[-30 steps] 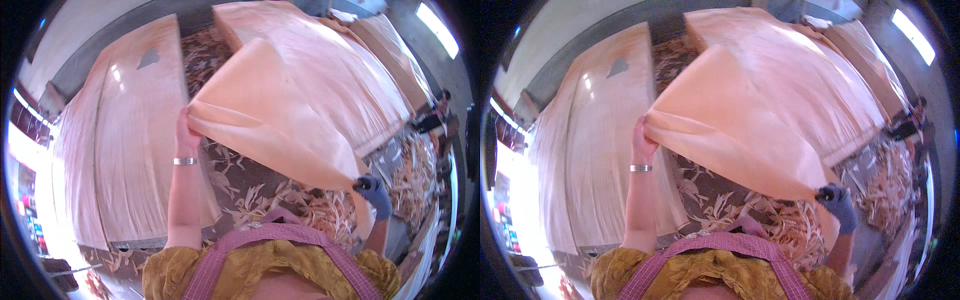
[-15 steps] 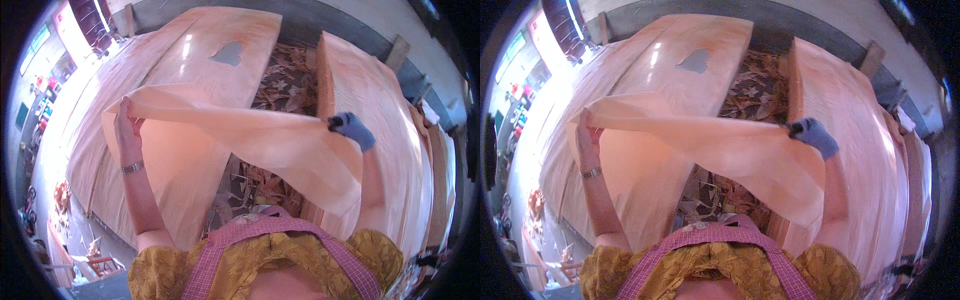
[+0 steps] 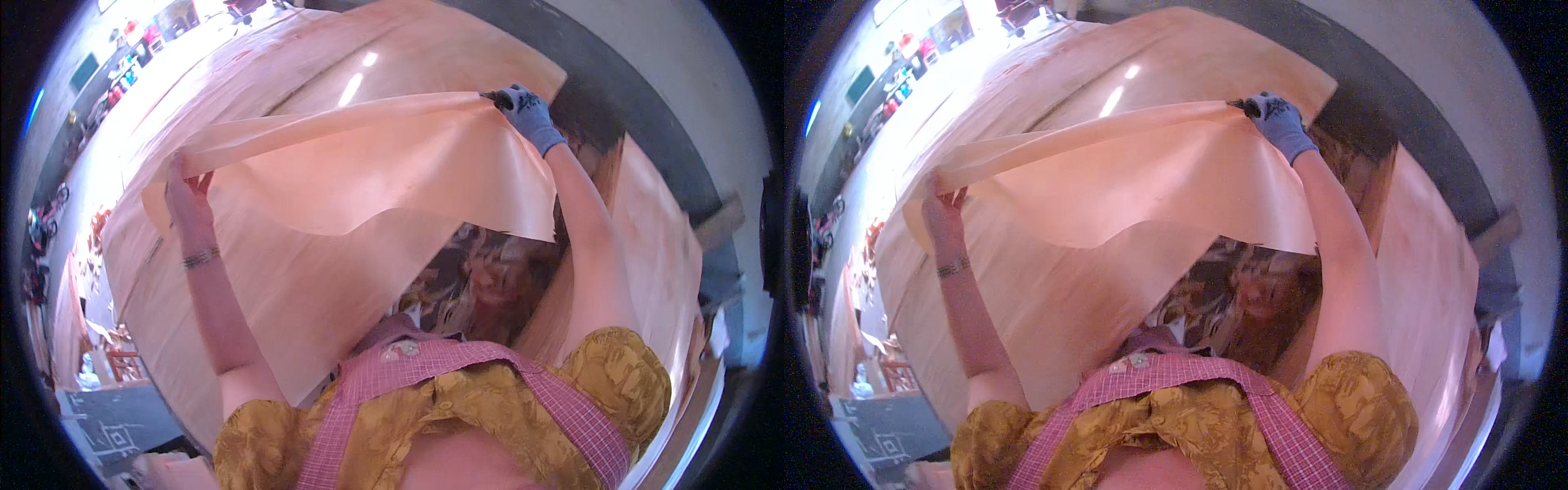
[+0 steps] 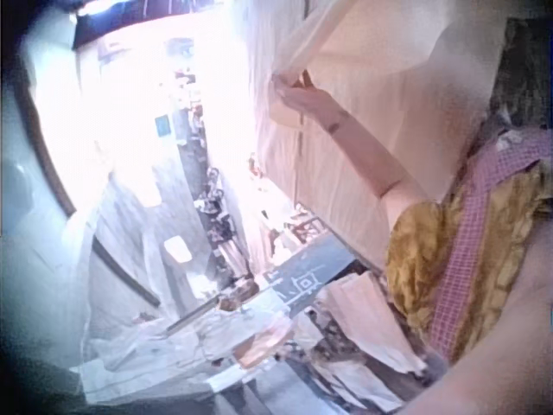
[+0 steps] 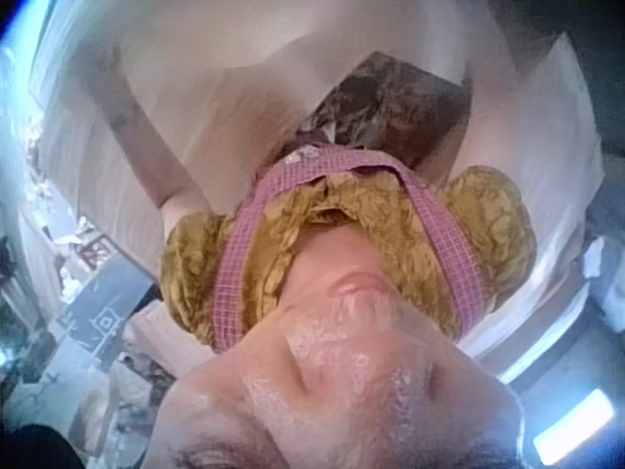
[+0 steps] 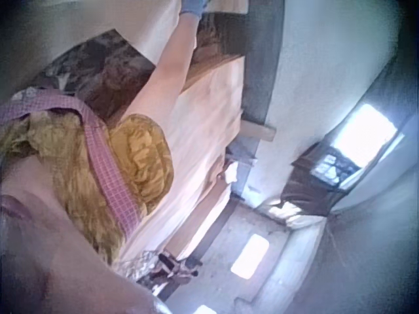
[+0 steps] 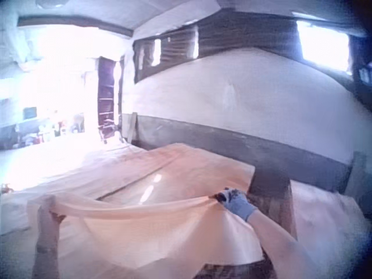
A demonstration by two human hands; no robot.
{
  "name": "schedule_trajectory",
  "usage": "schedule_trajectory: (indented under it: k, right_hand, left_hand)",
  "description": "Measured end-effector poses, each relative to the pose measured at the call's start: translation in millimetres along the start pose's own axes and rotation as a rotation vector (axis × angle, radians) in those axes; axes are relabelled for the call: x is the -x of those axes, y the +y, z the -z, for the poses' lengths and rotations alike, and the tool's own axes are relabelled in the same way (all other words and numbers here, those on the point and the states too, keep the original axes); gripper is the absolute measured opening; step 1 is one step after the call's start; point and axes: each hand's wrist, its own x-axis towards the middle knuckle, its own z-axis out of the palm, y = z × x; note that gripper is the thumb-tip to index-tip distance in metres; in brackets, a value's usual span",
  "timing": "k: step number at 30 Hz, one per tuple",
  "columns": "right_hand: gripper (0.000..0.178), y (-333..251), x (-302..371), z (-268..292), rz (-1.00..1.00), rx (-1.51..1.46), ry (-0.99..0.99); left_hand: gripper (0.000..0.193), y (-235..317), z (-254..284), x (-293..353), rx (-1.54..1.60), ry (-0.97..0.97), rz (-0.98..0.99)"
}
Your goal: The person trims thin wood veneers with a cutting tool on a table and then stacks the large sheets into separate piles.
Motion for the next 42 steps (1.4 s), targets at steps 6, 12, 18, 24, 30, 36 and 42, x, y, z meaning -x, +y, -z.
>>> schedule_trajectory:
  k: [6,12,18,24,30,36,42]
  right_hand:
    - [0.028,143,-151,-29,0.158,-0.033,0.202]
    - [0.043,197,-186,-35,0.353,0.044,0.287]
    - [0.049,340,-220,-128,0.497,0.062,0.191]
    - [0.052,454,-228,-244,0.499,0.158,-0.084]
    - [0.084,486,-254,-253,0.500,-0.018,-0.331]
    - [0.086,334,-172,-263,0.721,-0.561,-0.527]
    - [0.062,303,-142,-338,0.980,-0.251,-0.458]
  left_hand:
    - [0.029,-93,-119,-6,0.163,0.118,-0.024]
    - [0.021,-176,-118,67,0.266,0.192,0.216]
    - [0.014,-313,-220,128,0.208,0.451,0.454]
    - [0.012,-402,-285,175,0.080,0.531,0.606]
    - [0.013,-463,-373,202,0.112,0.694,0.709]
    - [0.017,-483,-401,221,0.086,0.692,0.840]
    - [0.023,-462,-384,220,0.141,0.927,0.749]
